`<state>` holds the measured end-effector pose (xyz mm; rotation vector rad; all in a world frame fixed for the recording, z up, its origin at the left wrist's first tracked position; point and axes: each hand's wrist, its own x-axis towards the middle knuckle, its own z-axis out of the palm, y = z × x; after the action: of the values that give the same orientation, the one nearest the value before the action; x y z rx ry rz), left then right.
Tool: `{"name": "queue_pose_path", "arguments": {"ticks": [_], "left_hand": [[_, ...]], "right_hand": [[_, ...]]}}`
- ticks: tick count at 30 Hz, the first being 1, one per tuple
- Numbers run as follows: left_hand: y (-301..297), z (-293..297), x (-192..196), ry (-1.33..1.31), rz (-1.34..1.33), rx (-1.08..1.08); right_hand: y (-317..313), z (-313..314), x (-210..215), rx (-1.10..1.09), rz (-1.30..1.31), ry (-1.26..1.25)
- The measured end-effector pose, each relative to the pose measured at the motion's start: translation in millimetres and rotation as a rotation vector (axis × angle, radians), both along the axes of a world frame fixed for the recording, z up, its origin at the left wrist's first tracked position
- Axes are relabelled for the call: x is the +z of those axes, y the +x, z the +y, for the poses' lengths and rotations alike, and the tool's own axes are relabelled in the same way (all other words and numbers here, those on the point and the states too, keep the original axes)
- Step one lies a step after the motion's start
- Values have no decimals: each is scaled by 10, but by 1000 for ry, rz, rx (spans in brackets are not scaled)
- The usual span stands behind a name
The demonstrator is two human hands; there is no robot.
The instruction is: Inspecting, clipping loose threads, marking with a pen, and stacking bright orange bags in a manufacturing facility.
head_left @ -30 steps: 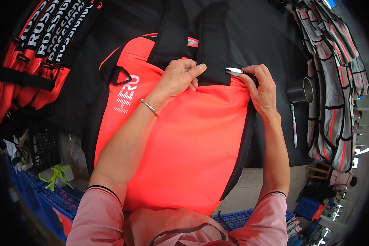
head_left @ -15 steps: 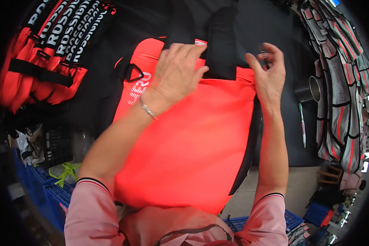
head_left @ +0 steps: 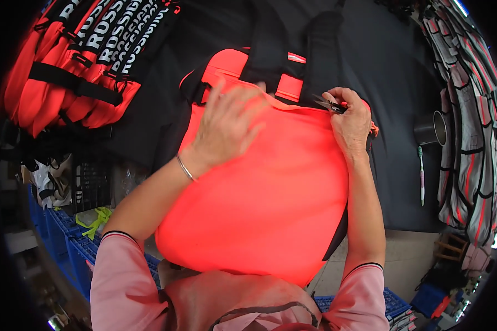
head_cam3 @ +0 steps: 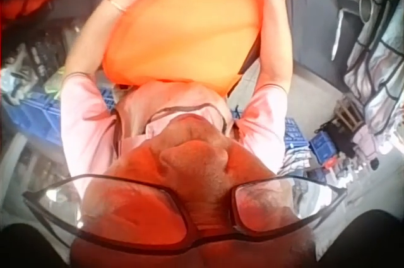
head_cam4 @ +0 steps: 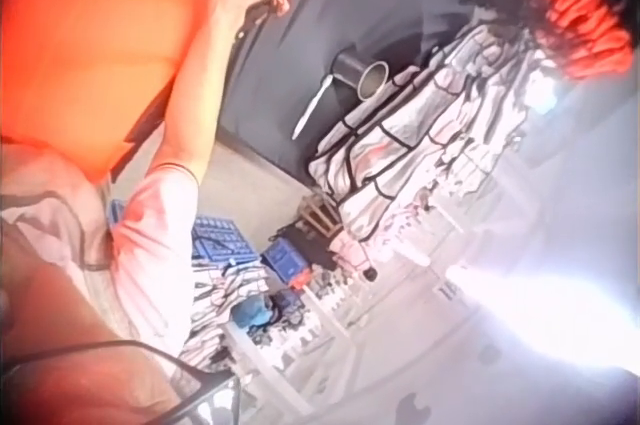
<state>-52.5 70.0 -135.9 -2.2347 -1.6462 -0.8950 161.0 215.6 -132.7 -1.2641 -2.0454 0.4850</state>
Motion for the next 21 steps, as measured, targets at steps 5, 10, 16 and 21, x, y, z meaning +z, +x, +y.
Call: {"name": "queue_pose_path", "arguments": {"ticks": [5,10,16,21], "left_hand": [[-190,300,53,38,361,79],[-165,217,-19,-198,182,110],[111,542,0,-267,-73,302],[105,658,-221,-260,7,372]], "right_hand": [[34,2,-54,23,64,-13],[101,-44,74,66,-167,-76],[139,-107,92,140,-153,-194],[138,-113,32,148,-90,-159]]}}
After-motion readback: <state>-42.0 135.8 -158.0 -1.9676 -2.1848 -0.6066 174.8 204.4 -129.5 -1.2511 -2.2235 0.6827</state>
